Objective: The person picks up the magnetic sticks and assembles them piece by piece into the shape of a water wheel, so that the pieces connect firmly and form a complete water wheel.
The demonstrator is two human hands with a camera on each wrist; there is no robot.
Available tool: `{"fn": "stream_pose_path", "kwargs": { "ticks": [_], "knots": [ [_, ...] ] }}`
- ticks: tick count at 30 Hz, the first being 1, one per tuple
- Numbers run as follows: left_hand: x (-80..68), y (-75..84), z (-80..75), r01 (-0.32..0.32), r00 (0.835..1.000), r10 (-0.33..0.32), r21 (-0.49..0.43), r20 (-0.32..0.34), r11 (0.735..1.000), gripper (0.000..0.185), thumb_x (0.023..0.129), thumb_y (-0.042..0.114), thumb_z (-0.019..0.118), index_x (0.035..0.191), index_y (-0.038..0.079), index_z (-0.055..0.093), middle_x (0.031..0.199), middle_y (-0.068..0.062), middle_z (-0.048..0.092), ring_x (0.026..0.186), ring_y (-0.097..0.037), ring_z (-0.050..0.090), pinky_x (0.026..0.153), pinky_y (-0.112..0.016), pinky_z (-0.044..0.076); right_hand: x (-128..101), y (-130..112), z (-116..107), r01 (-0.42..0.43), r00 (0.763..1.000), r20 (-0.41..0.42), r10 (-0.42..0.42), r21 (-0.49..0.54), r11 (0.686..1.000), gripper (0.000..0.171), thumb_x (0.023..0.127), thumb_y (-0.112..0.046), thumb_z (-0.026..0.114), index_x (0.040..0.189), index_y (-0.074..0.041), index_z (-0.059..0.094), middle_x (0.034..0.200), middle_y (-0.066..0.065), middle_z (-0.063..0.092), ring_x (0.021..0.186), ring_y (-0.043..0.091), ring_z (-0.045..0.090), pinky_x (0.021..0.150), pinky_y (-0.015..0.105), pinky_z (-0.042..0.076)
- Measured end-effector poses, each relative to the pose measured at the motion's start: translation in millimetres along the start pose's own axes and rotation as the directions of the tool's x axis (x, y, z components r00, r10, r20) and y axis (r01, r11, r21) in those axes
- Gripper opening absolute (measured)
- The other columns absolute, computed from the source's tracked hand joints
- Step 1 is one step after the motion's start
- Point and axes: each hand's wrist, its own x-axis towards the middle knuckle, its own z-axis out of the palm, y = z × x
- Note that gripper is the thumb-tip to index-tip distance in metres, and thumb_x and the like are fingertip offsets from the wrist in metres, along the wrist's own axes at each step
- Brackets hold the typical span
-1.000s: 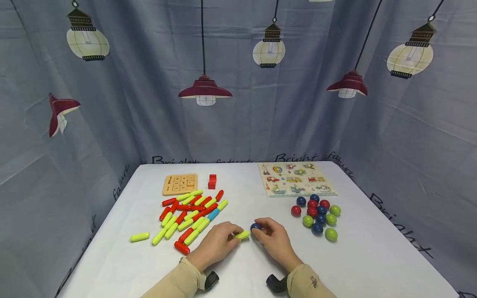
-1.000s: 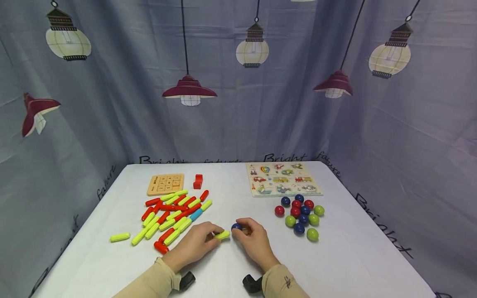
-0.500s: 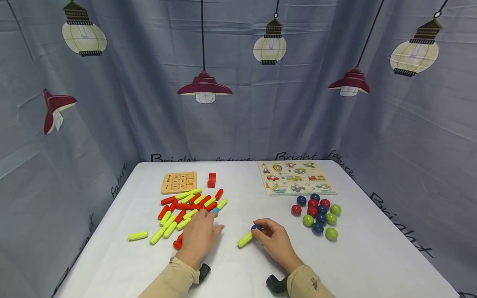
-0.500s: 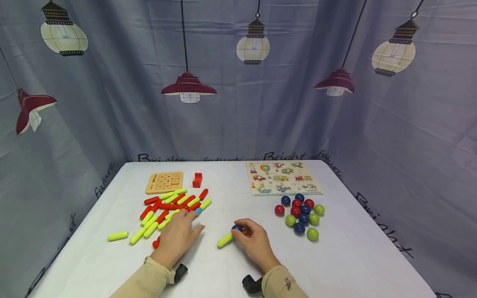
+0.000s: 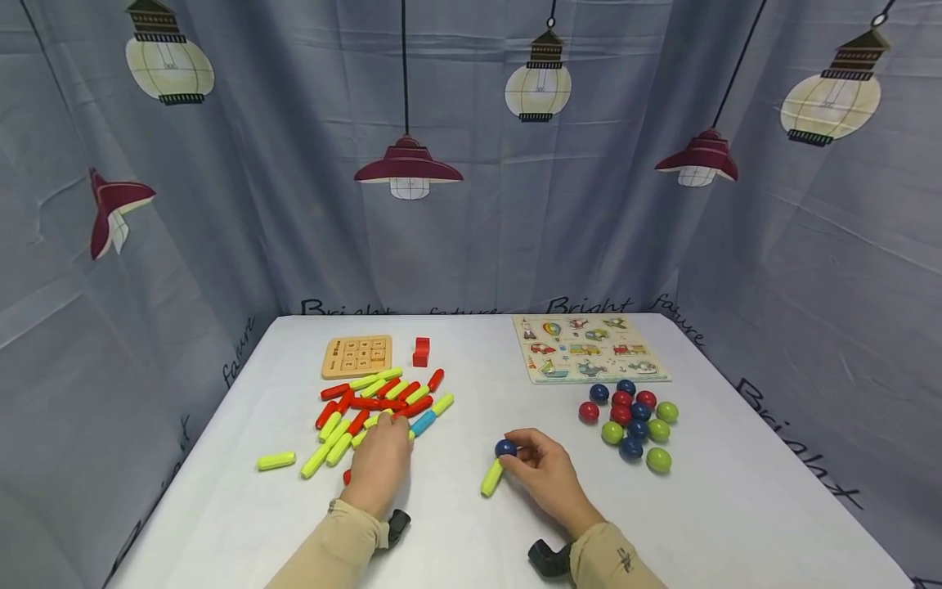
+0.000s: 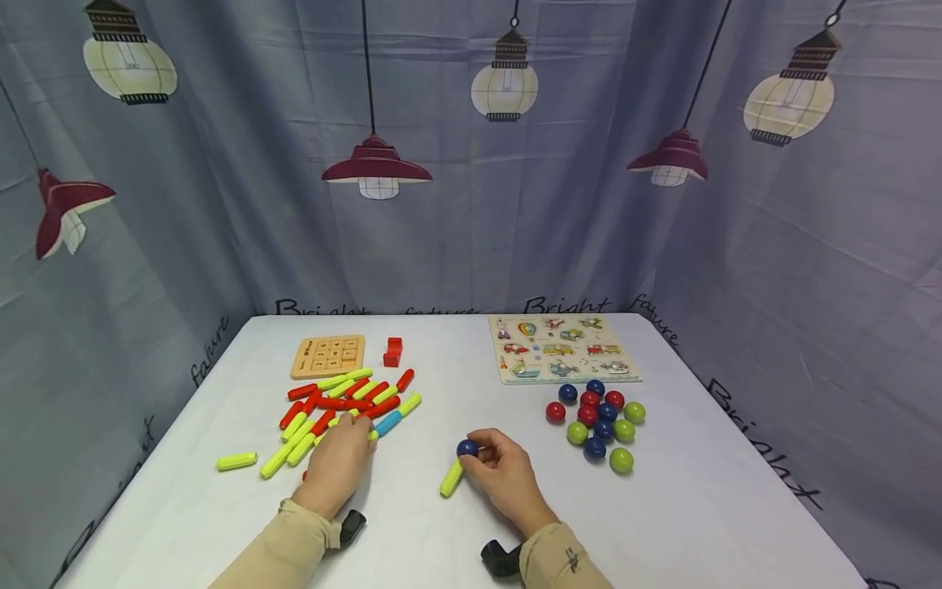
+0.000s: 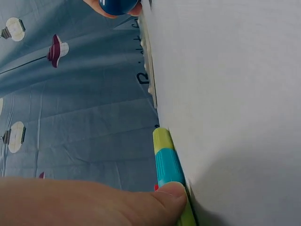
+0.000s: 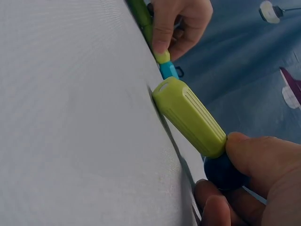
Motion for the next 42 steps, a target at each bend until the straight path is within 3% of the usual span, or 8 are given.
{"fn": "stream_pose_path", "kwargs": {
  "ticks": [8, 22, 33, 35, 37, 38, 39, 42],
  "knots": [
    [-1.4, 5.8, 2.1, 0.001, 1.000, -0.002, 0.117, 0.009, 0.993, 0.021, 0.092, 0.000, 0.072, 0.110, -0.006, 0.062, 0.095, -0.020, 0.060, 0.065, -0.028, 0.062, 0.057, -0.044, 0.059, -0.4, 0.6, -1.3, -0.013, 1.000, 0.015, 0.013, 0.008, 1.000, 0.032, 0.089, -0.014, 0.081, 0.120, -0.013, 0.072, 0.101, -0.002, 0.070, 0.087, 0.016, 0.062, 0.068, 0.021, 0.052],
    [0.2, 6.0, 2.8, 0.038, 0.998, -0.025, 0.225, -0.061, 0.974, 0.042, 0.091, 0.018, 0.077, 0.129, 0.007, 0.062, 0.101, -0.021, 0.062, 0.040, -0.024, 0.044, 0.038, -0.037, 0.045, -1.8, 1.2, -3.3, -0.022, 0.999, 0.033, 0.022, 0.015, 1.000, 0.033, 0.090, -0.017, 0.080, 0.122, -0.012, 0.071, 0.102, -0.001, 0.070, 0.087, 0.017, 0.061, 0.069, 0.021, 0.052],
    [-1.4, 9.2, -4.2, 0.019, 0.999, -0.011, 0.301, -0.030, 0.954, 0.031, 0.085, 0.029, 0.085, 0.109, 0.015, 0.073, 0.086, -0.015, 0.056, 0.059, -0.026, 0.053, 0.053, -0.041, 0.053, -0.5, 1.6, -4.0, -0.024, 0.998, 0.050, 0.024, 0.008, 1.000, 0.033, 0.090, -0.021, 0.080, 0.121, -0.014, 0.071, 0.102, 0.000, 0.069, 0.087, 0.018, 0.061, 0.069, 0.021, 0.052],
    [-2.6, 10.3, -5.4, -0.005, 0.996, 0.027, 0.241, -0.088, 0.970, 0.029, 0.085, 0.026, 0.085, 0.108, 0.013, 0.073, 0.087, -0.014, 0.059, 0.066, -0.026, 0.056, 0.059, -0.042, 0.053, -0.2, 1.7, -3.7, -0.017, 0.998, 0.064, 0.016, 0.008, 1.000, 0.033, 0.091, -0.022, 0.080, 0.121, -0.013, 0.070, 0.103, 0.000, 0.069, 0.087, 0.017, 0.061, 0.069, 0.022, 0.052],
    [-3.2, 13.4, -5.2, -0.096, 0.986, 0.105, 0.073, -0.126, 0.993, 0.030, 0.086, 0.024, 0.084, 0.113, 0.014, 0.073, 0.092, -0.009, 0.063, 0.074, -0.022, 0.060, 0.066, -0.039, 0.054, -0.9, 1.9, -3.8, -0.005, 0.997, 0.083, 0.004, 0.009, 1.000, 0.033, 0.091, -0.024, 0.079, 0.122, -0.013, 0.070, 0.105, 0.001, 0.070, 0.088, 0.017, 0.062, 0.071, 0.022, 0.053],
    [-3.0, 15.3, -4.1, -0.168, 0.979, 0.161, -0.045, -0.127, 0.985, 0.031, 0.088, 0.023, 0.083, 0.116, 0.014, 0.072, 0.096, -0.007, 0.065, 0.078, -0.020, 0.062, 0.069, -0.037, 0.055, -1.5, 2.0, -4.1, 0.007, 0.995, 0.096, -0.008, 0.013, 1.000, 0.034, 0.092, -0.025, 0.079, 0.122, -0.013, 0.070, 0.108, 0.001, 0.071, 0.090, 0.016, 0.064, 0.073, 0.021, 0.053],
    [-2.8, 17.2, -2.6, -0.244, 0.966, 0.226, -0.166, -0.123, 0.955, 0.030, 0.090, 0.022, 0.081, 0.118, 0.015, 0.072, 0.100, -0.004, 0.067, 0.083, -0.016, 0.063, 0.072, -0.034, 0.055, -1.8, 2.1, -4.4, 0.019, 0.993, 0.114, -0.023, 0.031, 0.999, 0.034, 0.093, -0.025, 0.078, 0.124, -0.012, 0.069, 0.111, 0.002, 0.071, 0.092, 0.016, 0.065, 0.074, 0.022, 0.054],
    [-0.5, 22.6, 2.9, -0.369, 0.918, 0.392, -0.490, -0.059, 0.790, 0.029, 0.095, 0.019, 0.076, 0.123, 0.015, 0.070, 0.111, 0.002, 0.069, 0.093, -0.007, 0.063, 0.079, -0.026, 0.057, -2.7, 1.7, -6.4, 0.053, 0.981, 0.180, -0.071, 0.105, 0.993, 0.037, 0.096, -0.024, 0.074, 0.130, -0.009, 0.066, 0.121, 0.007, 0.071, 0.095, 0.017, 0.068, 0.076, 0.025, 0.058]
  ]
}}
